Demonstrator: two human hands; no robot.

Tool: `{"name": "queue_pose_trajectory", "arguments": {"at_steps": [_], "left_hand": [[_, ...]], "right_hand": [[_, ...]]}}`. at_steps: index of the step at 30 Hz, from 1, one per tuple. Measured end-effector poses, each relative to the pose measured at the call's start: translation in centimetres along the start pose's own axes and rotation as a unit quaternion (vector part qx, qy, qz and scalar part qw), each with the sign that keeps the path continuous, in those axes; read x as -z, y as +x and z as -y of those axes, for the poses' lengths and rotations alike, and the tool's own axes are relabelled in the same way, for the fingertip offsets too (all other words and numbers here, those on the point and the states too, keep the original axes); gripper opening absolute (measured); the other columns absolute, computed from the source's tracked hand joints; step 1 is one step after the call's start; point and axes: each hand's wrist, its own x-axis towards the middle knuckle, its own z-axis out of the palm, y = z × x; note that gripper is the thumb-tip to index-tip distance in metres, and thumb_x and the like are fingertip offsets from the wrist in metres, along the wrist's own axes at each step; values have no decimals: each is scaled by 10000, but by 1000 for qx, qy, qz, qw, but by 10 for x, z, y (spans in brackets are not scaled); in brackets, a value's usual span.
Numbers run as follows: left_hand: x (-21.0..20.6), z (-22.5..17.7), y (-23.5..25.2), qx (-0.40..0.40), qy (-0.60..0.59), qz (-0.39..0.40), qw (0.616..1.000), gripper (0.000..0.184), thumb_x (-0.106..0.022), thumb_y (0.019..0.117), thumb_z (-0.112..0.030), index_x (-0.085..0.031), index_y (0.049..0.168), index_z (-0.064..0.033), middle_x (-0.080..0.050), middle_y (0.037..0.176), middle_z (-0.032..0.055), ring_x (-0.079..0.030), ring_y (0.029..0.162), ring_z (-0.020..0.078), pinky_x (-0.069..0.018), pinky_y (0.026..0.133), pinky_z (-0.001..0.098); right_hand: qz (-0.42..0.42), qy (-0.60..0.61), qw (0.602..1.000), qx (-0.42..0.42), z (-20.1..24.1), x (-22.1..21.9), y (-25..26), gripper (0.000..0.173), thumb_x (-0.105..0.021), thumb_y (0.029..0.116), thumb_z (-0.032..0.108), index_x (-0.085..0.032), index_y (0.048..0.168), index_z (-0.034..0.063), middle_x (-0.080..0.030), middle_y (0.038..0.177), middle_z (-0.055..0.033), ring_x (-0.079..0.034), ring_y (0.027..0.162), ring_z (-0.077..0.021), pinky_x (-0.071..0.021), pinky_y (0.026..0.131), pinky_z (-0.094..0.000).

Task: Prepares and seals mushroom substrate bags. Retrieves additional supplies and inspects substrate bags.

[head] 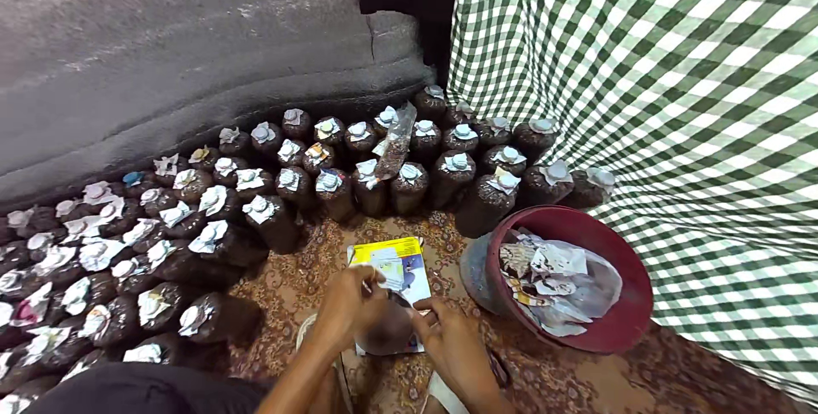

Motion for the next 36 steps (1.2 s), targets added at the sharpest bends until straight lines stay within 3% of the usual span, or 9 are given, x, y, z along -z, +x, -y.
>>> {"name": "queue_pose_trajectory", "arguments": {"at_steps": [3, 8, 12, 18, 21, 25, 29, 33, 36], "left_hand": [[-26, 23, -20, 36, -40, 6, 999, 314, -687, 936, -270, -710, 1177, -71, -715, 1079, 64, -704, 935, 177, -579, 884, 383], [-46, 44, -21, 20, -117, -68, 991, 168, -685, 921, -225, -747, 999, -89, -724, 904, 18, -681, 812, 128, -563, 799, 359], [-57, 59, -23, 36, -291, -104, 950, 101, -667, 905, -129, -729, 948, -63, -732, 875, 23, -713, 761, 127, -614, 741, 337], [-55, 68, -24, 11, -338, -101, 936, 176, -591, 961, -124, -709, 1051, -29, -720, 944, 59, -711, 798, 141, -613, 767, 335], [-36, 81, -23, 27, -352, -124, 927, 272, -483, 1015, -78, -660, 1211, -16, -702, 1103, 89, -698, 948, 175, -595, 827, 369], [-28, 88, -16, -6, -282, -176, 943, 353, -509, 945, -57, -655, 1263, -9, -689, 1238, 96, -660, 1146, 169, -539, 997, 355], [-42, 90, -9, 11, -262, -95, 960, 424, -520, 994, -156, -607, 1398, -59, -594, 1446, 112, -549, 1353, 218, -430, 1144, 427], [-68, 95, -2, 54, -322, -20, 945, 487, -567, 1024, -303, -568, 1450, -67, -555, 1486, 134, -511, 1391, 233, -394, 1168, 448], [-82, 91, -3, 62, -324, -23, 944, 521, -641, 987, -307, -582, 1427, -34, -583, 1461, 135, -536, 1372, 209, -399, 1172, 402]], "right_hand": [[33, -79, 996, -13, 12, -11, 3, 442, -540, 1039, 472, -710, 1204, 99, -744, 971, -108, -717, 927, -302, -546, 852, -546], [90, -141, 986, -27, 29, -13, 7, 557, -453, 1048, 567, -679, 1163, 71, -710, 982, -150, -693, 986, -330, -526, 884, -550], [100, -158, 982, -23, 28, -20, 13, 517, -359, 1106, 462, -679, 1072, 57, -692, 972, -168, -678, 994, -341, -508, 863, -564], [66, -187, 980, 6, 42, -30, 10, 493, -351, 1110, 383, -717, 1090, 53, -725, 992, -175, -699, 1014, -354, -520, 884, -573], [44, -159, 986, 5, 38, -31, 11, 460, -376, 1109, 348, -725, 1102, 49, -727, 1007, -180, -697, 1017, -354, -517, 896, -584], [70, -148, 986, 17, 31, -32, 14, 479, -367, 1109, 378, -707, 1045, 47, -700, 933, -161, -684, 951, -330, -512, 860, -558], [56, -90, 994, 27, 21, -35, 19, 459, -394, 1104, 353, -717, 1009, 41, -696, 890, -140, -684, 892, -301, -524, 838, -544], [57, -27, 997, 41, 10, -37, 16, 439, -422, 1089, 339, -699, 898, 56, -618, 762, -65, -614, 755, -199, -498, 748, -446], [83, 4, 996, 35, 2, -35, 14, 432, -419, 1090, 327, -665, 836, 79, -551, 699, -5, -553, 678, -133, -471, 690, -371]]}}
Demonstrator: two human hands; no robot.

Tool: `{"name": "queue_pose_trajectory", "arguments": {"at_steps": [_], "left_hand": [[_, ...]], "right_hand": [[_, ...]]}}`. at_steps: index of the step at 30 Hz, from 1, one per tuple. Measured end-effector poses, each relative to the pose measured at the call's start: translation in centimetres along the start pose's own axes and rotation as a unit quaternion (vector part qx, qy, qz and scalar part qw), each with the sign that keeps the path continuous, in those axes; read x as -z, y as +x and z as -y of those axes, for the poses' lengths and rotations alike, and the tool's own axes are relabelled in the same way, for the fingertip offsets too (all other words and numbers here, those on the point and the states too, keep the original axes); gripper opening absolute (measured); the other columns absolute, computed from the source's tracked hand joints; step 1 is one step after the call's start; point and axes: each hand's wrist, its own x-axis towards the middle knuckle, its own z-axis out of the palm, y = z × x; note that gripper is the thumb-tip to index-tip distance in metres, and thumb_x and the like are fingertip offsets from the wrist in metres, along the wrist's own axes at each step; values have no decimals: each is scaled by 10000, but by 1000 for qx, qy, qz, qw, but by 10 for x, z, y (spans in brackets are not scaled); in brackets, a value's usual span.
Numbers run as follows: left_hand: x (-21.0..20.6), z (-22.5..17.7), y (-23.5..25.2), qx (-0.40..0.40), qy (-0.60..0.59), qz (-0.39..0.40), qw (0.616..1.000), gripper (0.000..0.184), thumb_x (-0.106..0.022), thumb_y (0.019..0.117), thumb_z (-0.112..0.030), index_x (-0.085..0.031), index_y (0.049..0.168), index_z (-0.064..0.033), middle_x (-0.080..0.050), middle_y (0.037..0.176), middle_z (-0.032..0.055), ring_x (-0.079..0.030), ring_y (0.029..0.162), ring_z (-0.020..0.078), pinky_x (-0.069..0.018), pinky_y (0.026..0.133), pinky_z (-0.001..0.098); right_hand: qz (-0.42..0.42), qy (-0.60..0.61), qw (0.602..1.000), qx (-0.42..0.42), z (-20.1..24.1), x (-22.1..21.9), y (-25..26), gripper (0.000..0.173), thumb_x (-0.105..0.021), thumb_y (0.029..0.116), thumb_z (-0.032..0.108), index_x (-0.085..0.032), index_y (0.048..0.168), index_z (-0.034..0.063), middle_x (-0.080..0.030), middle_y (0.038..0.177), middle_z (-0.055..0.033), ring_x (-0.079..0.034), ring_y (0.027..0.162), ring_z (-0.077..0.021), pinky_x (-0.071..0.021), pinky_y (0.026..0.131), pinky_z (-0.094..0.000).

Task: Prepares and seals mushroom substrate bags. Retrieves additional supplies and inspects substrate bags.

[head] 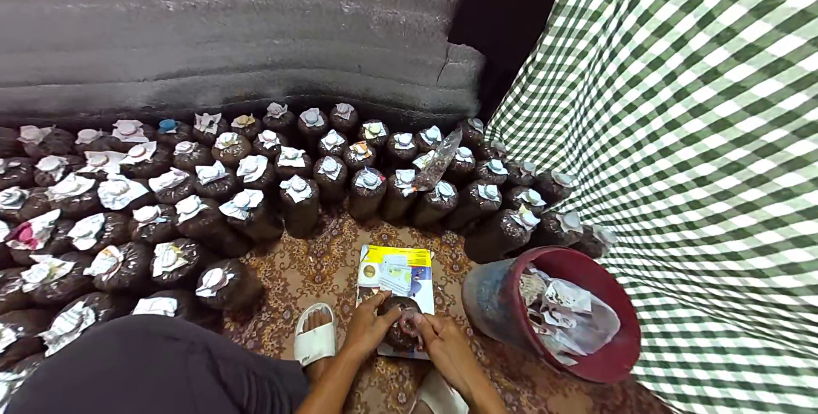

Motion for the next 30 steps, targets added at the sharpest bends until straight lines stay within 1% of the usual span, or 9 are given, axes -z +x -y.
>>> {"name": "queue_pose_trajectory", "arguments": {"at_steps": [6, 9, 10, 12, 14, 17, 21, 25, 30], "left_hand": [[-7, -5, 7, -5, 38, -18, 999, 492, -678, 954, -330, -645, 1359, -52, -656, 1362, 113, -598, 1296, 190, -443, 1134, 400], [-9, -23, -4, -11, 115, -81, 990, 464, -666, 963, -316, -655, 1348, -57, -651, 1362, 124, -600, 1289, 239, -452, 1119, 442], [-10, -31, -10, -27, 148, -118, 982, 407, -647, 975, -302, -678, 1308, -70, -669, 1319, 112, -633, 1230, 236, -496, 1065, 437], [-8, -44, -20, -68, 182, -171, 966, 268, -610, 993, -302, -726, 1118, -95, -716, 1101, 61, -699, 968, 178, -581, 856, 373], [-3, -55, -29, -73, 186, -137, 970, 294, -620, 977, -354, -720, 1014, -79, -695, 931, 45, -667, 797, 158, -558, 746, 365], [-2, -54, -32, -42, 191, -49, 979, 315, -694, 936, -364, -698, 1059, -73, -700, 911, 23, -672, 802, 143, -561, 779, 361], [-3, -43, -28, -31, 88, -1, 996, 181, -667, 912, -103, -695, 1078, -34, -707, 947, 44, -680, 809, 120, -577, 781, 319], [-1, -28, -24, -40, 105, -24, 993, 191, -650, 914, -57, -688, 1097, -21, -714, 983, 65, -694, 850, 146, -584, 814, 341], [3, -28, -28, -65, 171, -57, 982, 300, -681, 891, -82, -650, 1183, -19, -698, 1003, 71, -687, 878, 155, -575, 824, 334]], "right_hand": [[-5, 68, 997, -38, -23, 18, 1, 412, -503, 1059, 430, -704, 950, 87, -647, 804, -22, -615, 697, -131, -533, 694, -359], [-71, 101, 992, -8, -20, 20, 2, 316, -647, 982, 320, -673, 1156, 58, -678, 896, -52, -643, 730, -148, -554, 692, -350], [-95, 107, 990, 13, -15, 18, 2, 331, -688, 956, 265, -663, 1208, 51, -691, 920, -53, -649, 722, -140, -560, 677, -332], [-135, 92, 984, 76, -9, 12, 0, 261, -717, 922, 183, -694, 1149, 56, -705, 948, -44, -663, 737, -112, -575, 678, -286], [-160, 38, 978, 128, -7, 6, -1, 174, -706, 913, 167, -750, 1061, 87, -696, 966, -36, -647, 753, -108, -570, 692, -287], [-169, -34, 978, 120, -4, 3, -5, 184, -673, 955, 193, -761, 1079, 90, -729, 990, -56, -687, 804, -178, -587, 766, -395], [-169, -21, 985, -10, 4, 4, -7, 213, -608, 1016, 204, -730, 1096, 48, -740, 924, -86, -710, 837, -223, -569, 821, -440], [-124, 76, 985, -91, -5, -6, 11, 228, -576, 1042, 185, -680, 1147, 12, -706, 943, -118, -694, 795, -214, -581, 780, -407], [-151, 7, 985, -84, -1, -7, 8, 319, -621, 1023, 322, -671, 1205, 65, -701, 922, -109, -682, 859, -273, -544, 827, -486]]}}
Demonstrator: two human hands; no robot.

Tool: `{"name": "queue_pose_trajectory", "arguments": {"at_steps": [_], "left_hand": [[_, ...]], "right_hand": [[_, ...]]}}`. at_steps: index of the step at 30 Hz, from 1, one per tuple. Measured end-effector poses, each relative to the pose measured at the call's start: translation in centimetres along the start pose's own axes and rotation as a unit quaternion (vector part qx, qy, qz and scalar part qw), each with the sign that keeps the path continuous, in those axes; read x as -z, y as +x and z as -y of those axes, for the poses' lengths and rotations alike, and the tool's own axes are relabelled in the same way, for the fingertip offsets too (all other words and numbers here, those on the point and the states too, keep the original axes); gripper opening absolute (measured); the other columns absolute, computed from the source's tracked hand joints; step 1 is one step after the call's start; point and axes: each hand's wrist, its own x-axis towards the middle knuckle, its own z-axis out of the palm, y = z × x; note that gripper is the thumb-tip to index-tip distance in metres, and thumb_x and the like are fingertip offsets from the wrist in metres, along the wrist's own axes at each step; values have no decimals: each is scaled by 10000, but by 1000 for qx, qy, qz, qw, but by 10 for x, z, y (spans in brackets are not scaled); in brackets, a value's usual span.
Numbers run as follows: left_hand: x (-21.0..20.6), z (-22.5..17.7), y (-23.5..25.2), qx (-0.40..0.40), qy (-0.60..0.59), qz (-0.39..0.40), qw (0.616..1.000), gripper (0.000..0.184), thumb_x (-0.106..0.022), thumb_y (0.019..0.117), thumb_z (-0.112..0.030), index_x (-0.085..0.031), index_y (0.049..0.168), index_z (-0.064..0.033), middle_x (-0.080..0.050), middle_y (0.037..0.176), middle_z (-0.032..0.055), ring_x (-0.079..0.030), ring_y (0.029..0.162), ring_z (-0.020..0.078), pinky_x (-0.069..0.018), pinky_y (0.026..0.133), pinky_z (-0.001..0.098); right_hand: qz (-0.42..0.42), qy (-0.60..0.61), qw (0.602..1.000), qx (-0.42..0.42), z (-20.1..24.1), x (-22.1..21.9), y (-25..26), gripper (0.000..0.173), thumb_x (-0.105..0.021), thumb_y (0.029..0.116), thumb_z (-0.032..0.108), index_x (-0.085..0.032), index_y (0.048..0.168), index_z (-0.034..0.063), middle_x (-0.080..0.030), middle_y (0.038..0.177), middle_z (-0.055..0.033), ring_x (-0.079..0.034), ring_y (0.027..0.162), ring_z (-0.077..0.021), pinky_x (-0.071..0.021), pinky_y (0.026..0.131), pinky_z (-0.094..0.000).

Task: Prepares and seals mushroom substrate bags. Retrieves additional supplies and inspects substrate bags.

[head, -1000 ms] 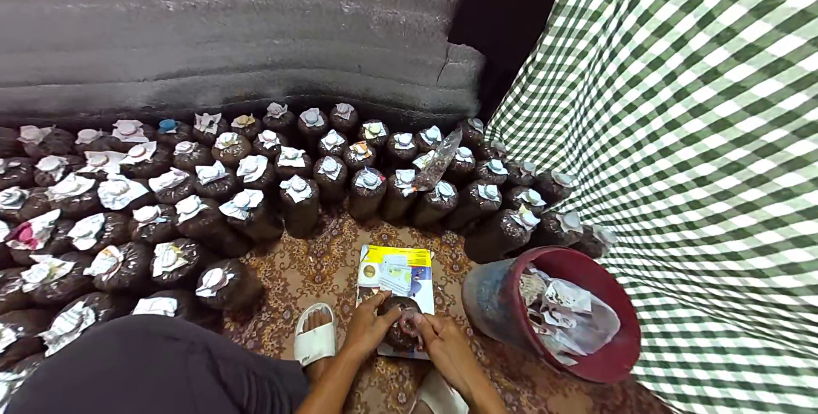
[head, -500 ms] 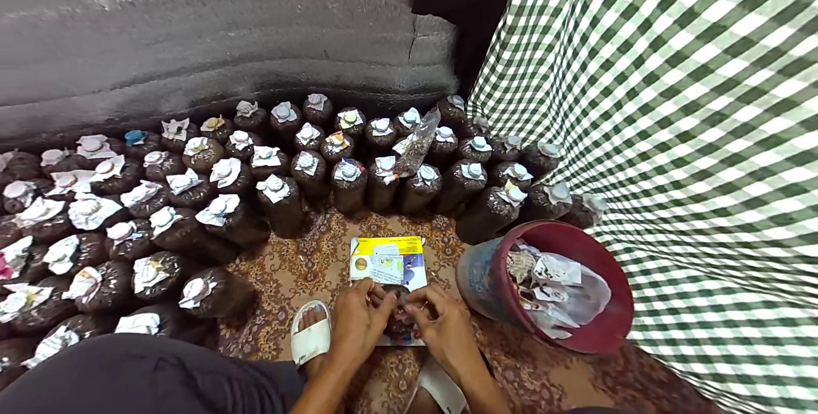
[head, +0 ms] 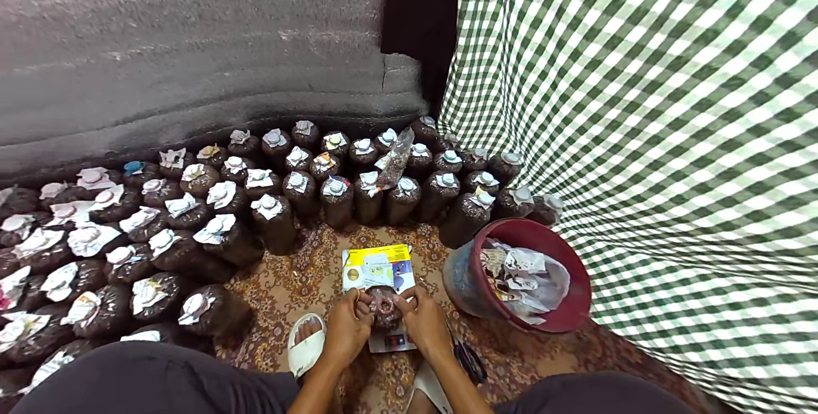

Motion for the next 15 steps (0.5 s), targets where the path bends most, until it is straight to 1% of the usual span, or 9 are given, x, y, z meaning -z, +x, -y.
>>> {"name": "queue_pose_trajectory", "arguments": {"at_steps": [2, 4, 6, 8, 10, 12, 13, 14, 15], "left_hand": [[11, 2, -1, -37, -44, -30, 998, 358, -664, 890, -120, -666, 1239, -38, -711, 1019, 54, -691, 871, 140, -582, 800, 324], [28, -16, -6, -37, -138, 7, 990, 410, -579, 992, -141, -620, 1390, -53, -726, 1078, 73, -704, 871, 152, -599, 765, 333], [42, -40, -11, -15, -274, 100, 957, 452, -477, 1049, -122, -517, 1495, -56, -743, 1013, 85, -684, 716, 147, -577, 633, 297], [46, -50, -15, -17, -353, 192, 915, 501, -391, 1065, -156, -412, 1557, -63, -720, 1021, 64, -622, 631, 99, -540, 576, 250], [45, -47, -15, -27, -384, 251, 888, 536, -359, 1063, -204, -363, 1583, -73, -720, 1058, 46, -574, 578, 54, -495, 522, 207], [45, -43, -14, -37, -373, 297, 878, 545, -371, 1063, -233, -366, 1587, -82, -729, 1051, 43, -550, 550, 39, -467, 498, 194], [46, -42, -14, -42, -363, 317, 875, 538, -397, 1061, -229, -387, 1577, -79, -737, 1060, 48, -555, 552, 35, -466, 501, 192], [46, -40, -14, -47, -360, 332, 871, 513, -437, 1059, -217, -431, 1551, -70, -745, 1079, 50, -570, 566, 28, -474, 511, 189], [46, -38, -13, -48, -366, 327, 870, 463, -478, 1050, -189, -516, 1490, -54, -753, 1066, 53, -583, 576, 26, -486, 523, 188]], "right_hand": [[-50, -8, 998, 46, 7, 10, -10, 323, -631, 1016, 290, -684, 1241, 64, -696, 1046, -128, -679, 932, -288, -545, 865, -495], [-91, 43, 988, 119, 14, 15, -24, 232, -617, 1007, 189, -733, 1163, 61, -710, 1092, -118, -691, 925, -234, -568, 849, -426], [-35, 171, 973, 150, 23, 17, -33, 219, -586, 1026, 163, -742, 1131, 50, -714, 1067, -71, -681, 861, -123, -576, 787, -290], [80, 302, 941, 132, 31, 21, -39, 254, -553, 1056, 174, -713, 1179, 19, -720, 1053, -63, -691, 877, -105, -588, 787, -278], [148, 368, 912, 108, 31, 24, -41, 243, -565, 1050, 174, -716, 1150, 13, -723, 1004, -60, -692, 883, -119, -594, 794, -300], [159, 381, 906, 94, 28, 25, -41, 173, -624, 1011, 146, -733, 1069, 25, -716, 931, -33, -673, 842, -95, -572, 764, -275], [159, 386, 905, 82, 27, 24, -40, 134, -641, 995, 121, -730, 1030, 27, -710, 890, -22, -662, 795, -79, -559, 722, -255], [165, 403, 898, 66, 26, 23, -40, 118, -640, 990, 91, -720, 1031, 15, -707, 880, -27, -656, 775, -81, -556, 712, -255], [180, 426, 885, 51, 25, 23, -41, 140, -614, 999, 70, -707, 1078, 3, -713, 912, -41, -664, 793, -94, -567, 733, -265]]}}
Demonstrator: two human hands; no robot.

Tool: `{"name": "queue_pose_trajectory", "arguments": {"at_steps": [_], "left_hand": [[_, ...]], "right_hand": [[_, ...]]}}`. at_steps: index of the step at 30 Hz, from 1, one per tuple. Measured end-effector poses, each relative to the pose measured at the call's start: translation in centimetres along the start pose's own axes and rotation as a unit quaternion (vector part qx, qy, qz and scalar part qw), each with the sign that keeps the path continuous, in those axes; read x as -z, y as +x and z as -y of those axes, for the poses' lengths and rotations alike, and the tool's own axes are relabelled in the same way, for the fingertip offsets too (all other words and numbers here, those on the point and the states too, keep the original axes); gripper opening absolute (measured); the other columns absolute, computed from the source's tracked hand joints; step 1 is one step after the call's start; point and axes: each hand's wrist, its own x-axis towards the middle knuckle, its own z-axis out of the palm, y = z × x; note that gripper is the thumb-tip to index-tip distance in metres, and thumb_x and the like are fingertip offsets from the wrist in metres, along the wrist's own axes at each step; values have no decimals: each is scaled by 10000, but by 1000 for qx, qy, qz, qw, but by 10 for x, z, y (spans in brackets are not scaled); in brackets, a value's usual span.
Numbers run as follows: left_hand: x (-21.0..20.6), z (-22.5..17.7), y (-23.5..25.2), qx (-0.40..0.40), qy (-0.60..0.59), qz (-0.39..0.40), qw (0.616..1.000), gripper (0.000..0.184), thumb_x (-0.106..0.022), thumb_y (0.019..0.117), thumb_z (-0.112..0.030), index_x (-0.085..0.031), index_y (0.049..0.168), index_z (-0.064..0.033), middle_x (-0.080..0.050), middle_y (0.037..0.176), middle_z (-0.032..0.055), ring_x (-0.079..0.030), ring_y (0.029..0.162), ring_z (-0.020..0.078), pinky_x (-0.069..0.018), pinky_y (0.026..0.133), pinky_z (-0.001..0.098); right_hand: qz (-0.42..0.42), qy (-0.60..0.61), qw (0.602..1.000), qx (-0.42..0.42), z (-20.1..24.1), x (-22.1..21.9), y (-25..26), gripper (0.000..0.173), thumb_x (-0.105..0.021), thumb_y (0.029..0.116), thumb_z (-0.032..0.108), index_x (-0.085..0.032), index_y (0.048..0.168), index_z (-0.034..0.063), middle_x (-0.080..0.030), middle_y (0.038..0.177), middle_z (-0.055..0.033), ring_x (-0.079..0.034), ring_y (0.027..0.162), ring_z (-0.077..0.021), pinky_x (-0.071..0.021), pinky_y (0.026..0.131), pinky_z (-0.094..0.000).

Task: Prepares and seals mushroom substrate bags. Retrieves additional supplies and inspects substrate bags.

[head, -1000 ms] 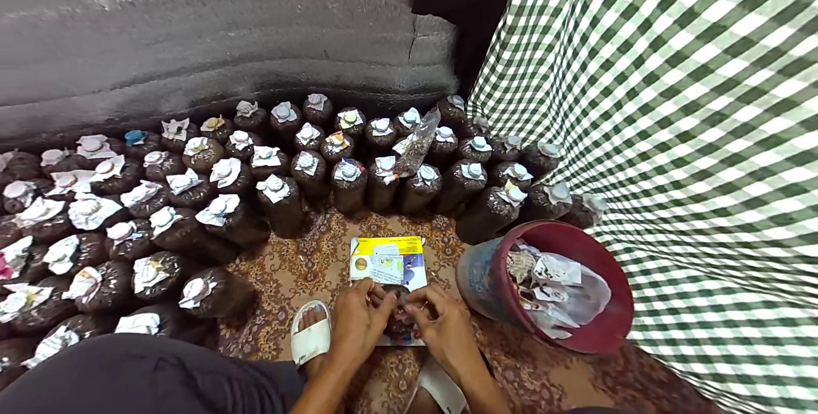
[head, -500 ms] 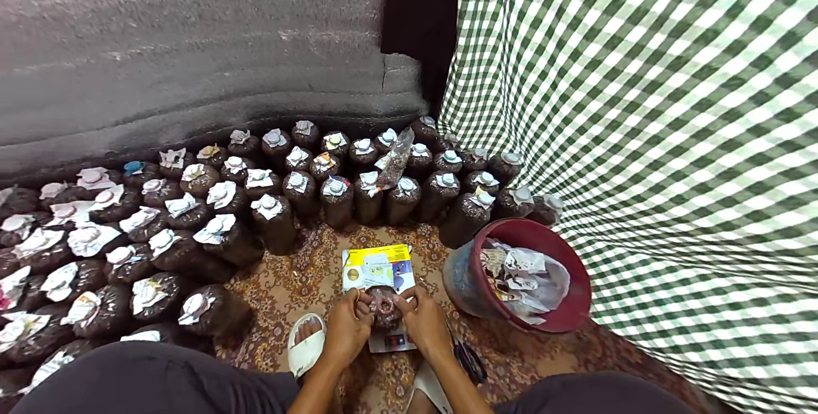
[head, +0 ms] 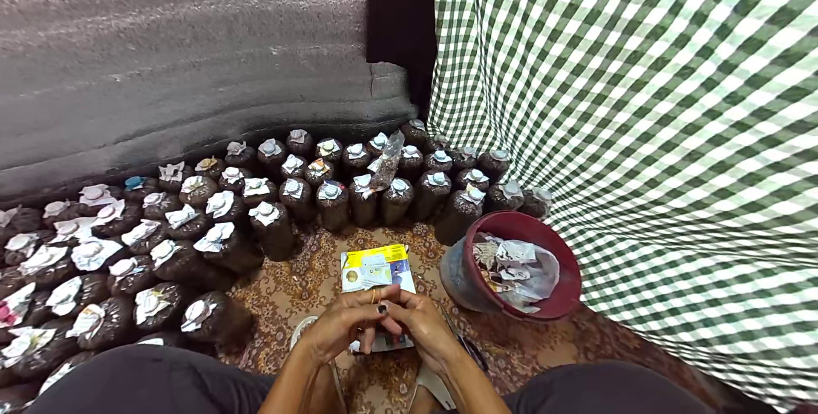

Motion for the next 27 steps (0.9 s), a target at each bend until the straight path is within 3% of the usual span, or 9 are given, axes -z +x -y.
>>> {"name": "queue_pose_trajectory", "arguments": {"at_steps": [3, 6, 9, 13, 15, 18, 20, 23, 27], "left_hand": [[-6, 5, 7, -47, -41, -178, 982, 256, -493, 973, -67, -712, 1092, -8, -743, 843, 39, -578, 548, 31, -489, 522, 188], [-9, 9, 19, -48, -5, -338, 940, 161, -643, 897, 14, -642, 1056, 37, -689, 717, 77, -565, 499, 91, -471, 472, 227], [-19, 15, 15, 25, 32, -268, 963, 101, -643, 903, -54, -630, 1002, -37, -607, 656, -16, -515, 493, 47, -444, 476, 204], [-39, 21, 10, 151, -132, -88, 976, 154, -466, 1027, -100, -591, 946, -140, -619, 703, -50, -497, 506, 4, -436, 483, 161], [-42, 30, 14, 137, -130, -106, 976, 135, -489, 1043, -113, -603, 970, -125, -638, 728, -32, -530, 527, 21, -459, 498, 170], [-37, 39, 22, -25, 95, -205, 974, 148, -623, 990, -94, -672, 1100, -8, -711, 933, 33, -675, 748, 76, -578, 691, 237], [-27, 44, 27, -113, 311, -272, 904, 183, -637, 963, -135, -764, 1080, -71, -736, 1030, 34, -698, 916, 85, -585, 837, 261], [-19, 42, 28, -52, 482, -306, 819, 204, -628, 956, -136, -790, 1078, -113, -712, 1074, 91, -696, 968, 180, -572, 896, 347], [-14, 48, 29, -12, 499, -293, 816, 244, -634, 933, -98, -777, 1131, -88, -709, 1125, 121, -699, 1014, 210, -565, 937, 361]], "right_hand": [[10, 94, 995, -11, 5, -2, -2, 223, -458, 1015, 77, -658, 1065, -8, -721, 1010, -88, -681, 874, -148, -567, 790, -317], [8, 63, 997, 51, 14, -4, -6, 236, -439, 964, 99, -660, 944, 19, -690, 1008, -73, -663, 909, -155, -557, 821, -322], [32, 10, 996, 85, 17, 3, -9, 254, -493, 955, 95, -704, 1057, -2, -711, 1037, -78, -669, 944, -151, -556, 861, -328], [-19, -159, 966, 203, 4, 17, -9, 209, -651, 947, 59, -771, 1113, 17, -757, 1052, -68, -711, 976, -119, -591, 880, -281], [-99, -254, 933, 237, 1, 20, -8, 172, -747, 888, 143, -812, 1036, 86, -769, 978, -20, -710, 919, -94, -589, 839, -265], [-183, -386, 868, 253, -5, 29, -2, 178, -772, 863, 249, -828, 1013, 170, -761, 955, 36, -687, 885, -117, -570, 801, -339], [-187, -431, 851, 236, -11, 32, 4, 195, -758, 893, 247, -822, 1061, 171, -756, 1015, 17, -689, 925, -172, -556, 837, -441], [-147, -496, 837, 179, -13, 20, 6, 218, -749, 911, 267, -817, 1093, 168, -759, 1067, -16, -681, 988, -246, -510, 898, -518], [-114, -577, 803, 98, -17, 8, 9, 259, -713, 936, 258, -794, 1176, 201, -734, 1160, -20, -635, 1119, -280, -436, 988, -536]]}}
